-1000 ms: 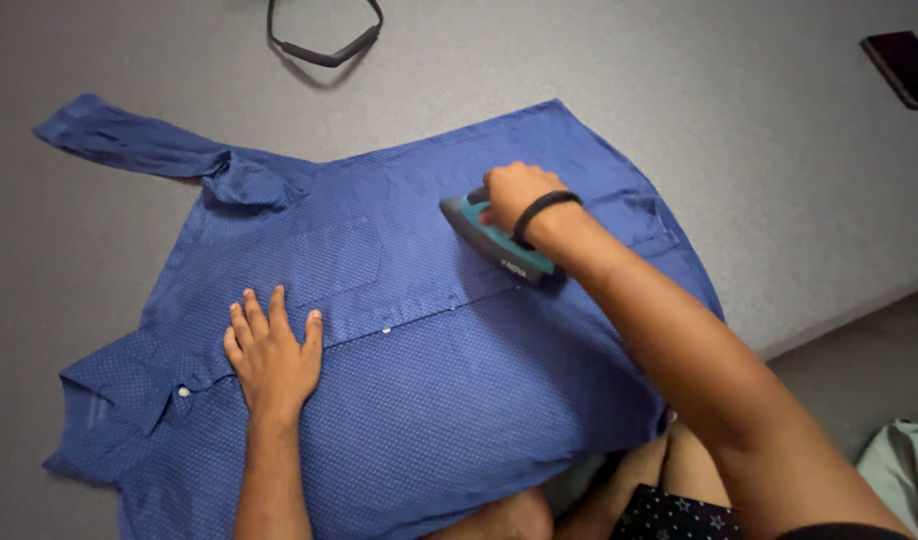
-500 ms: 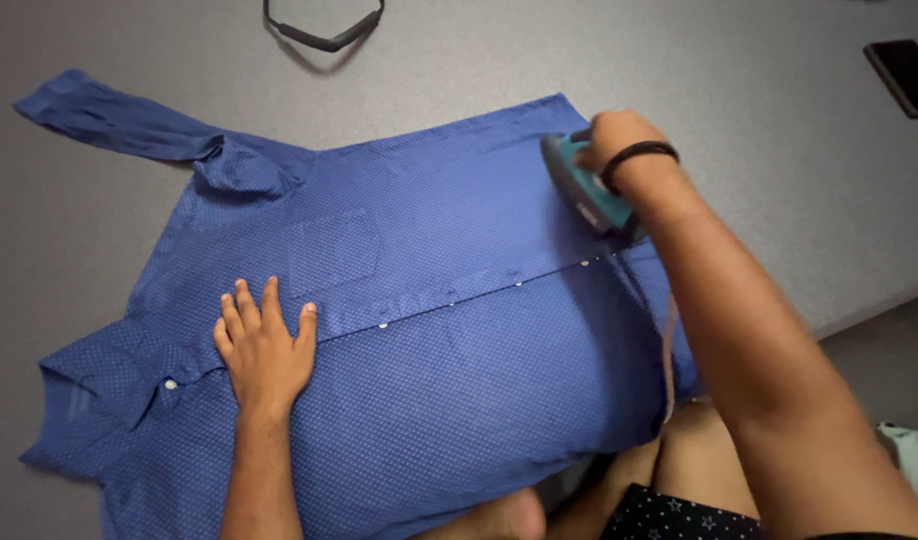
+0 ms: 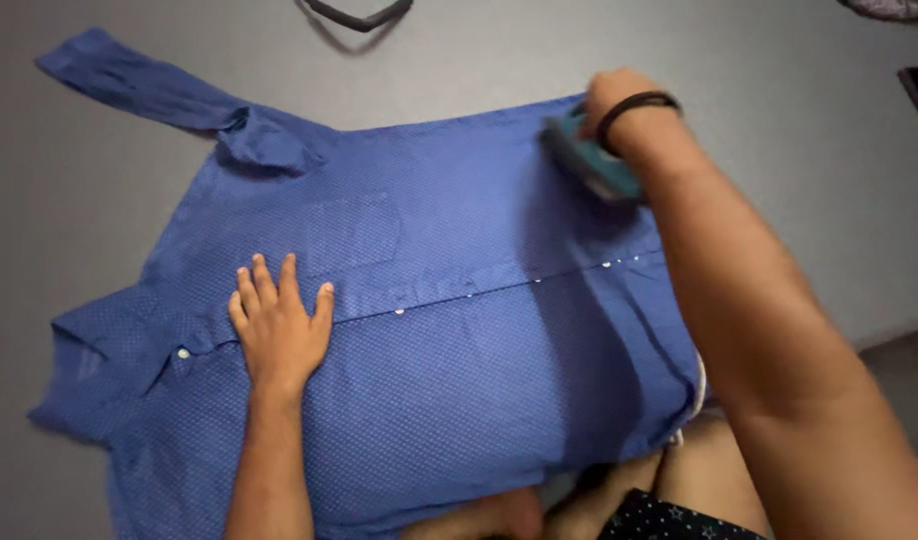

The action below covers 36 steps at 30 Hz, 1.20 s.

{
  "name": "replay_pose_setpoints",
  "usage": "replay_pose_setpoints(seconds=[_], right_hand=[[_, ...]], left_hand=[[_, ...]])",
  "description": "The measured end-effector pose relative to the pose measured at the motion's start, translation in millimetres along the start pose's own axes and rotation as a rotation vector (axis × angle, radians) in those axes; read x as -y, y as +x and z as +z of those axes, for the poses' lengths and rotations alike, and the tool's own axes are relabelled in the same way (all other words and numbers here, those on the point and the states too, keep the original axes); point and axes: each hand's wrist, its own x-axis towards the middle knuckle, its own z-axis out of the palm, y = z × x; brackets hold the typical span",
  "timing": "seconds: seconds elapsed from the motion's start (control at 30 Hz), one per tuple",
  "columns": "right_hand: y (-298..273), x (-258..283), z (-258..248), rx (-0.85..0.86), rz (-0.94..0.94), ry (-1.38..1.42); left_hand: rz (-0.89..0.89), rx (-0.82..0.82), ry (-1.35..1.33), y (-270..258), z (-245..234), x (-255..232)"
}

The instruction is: The person irons a blue button-up shirt laid out on a bed. They use a handheld iron to smooth the front placket, pocket, and upper body, occasionally adjusting the fabric with their left hand.

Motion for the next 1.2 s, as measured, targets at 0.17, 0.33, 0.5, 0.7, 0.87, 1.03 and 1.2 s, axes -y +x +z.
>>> replay_pose_setpoints(seconds=[0.17,0.33,0.5,0.7,0.87,1.03,1.2], right_hand=[[-17,85,6,0.060,-0.172,0.313],[-8,81,16,0.055,0.071,0.285],[33,22,31,-0.072,0.276,0.166],[34,-31,37,-0.119,0.309,0.250],[23,-32,30,-0.121,0.311,0.268],[26,-50,26,-0.021,0.101,0.097],[14,-74,25,-0.115,0.318,0.114]], left_hand=[[-0.008,-0.011,-0.007,0,-2,-2],[0.004,0.008,-0.019,0,-1,0],[0.006,0.022,-0.037,6,-3,-2],[-0.003,0.055,-0.050,1,-3,1],[0.003,0.064,-0.054,1,-4,1],[-0.010,0.068,-0.056,1,-5,-1],[-0.015,0.070,-0.066,2,-4,0]])
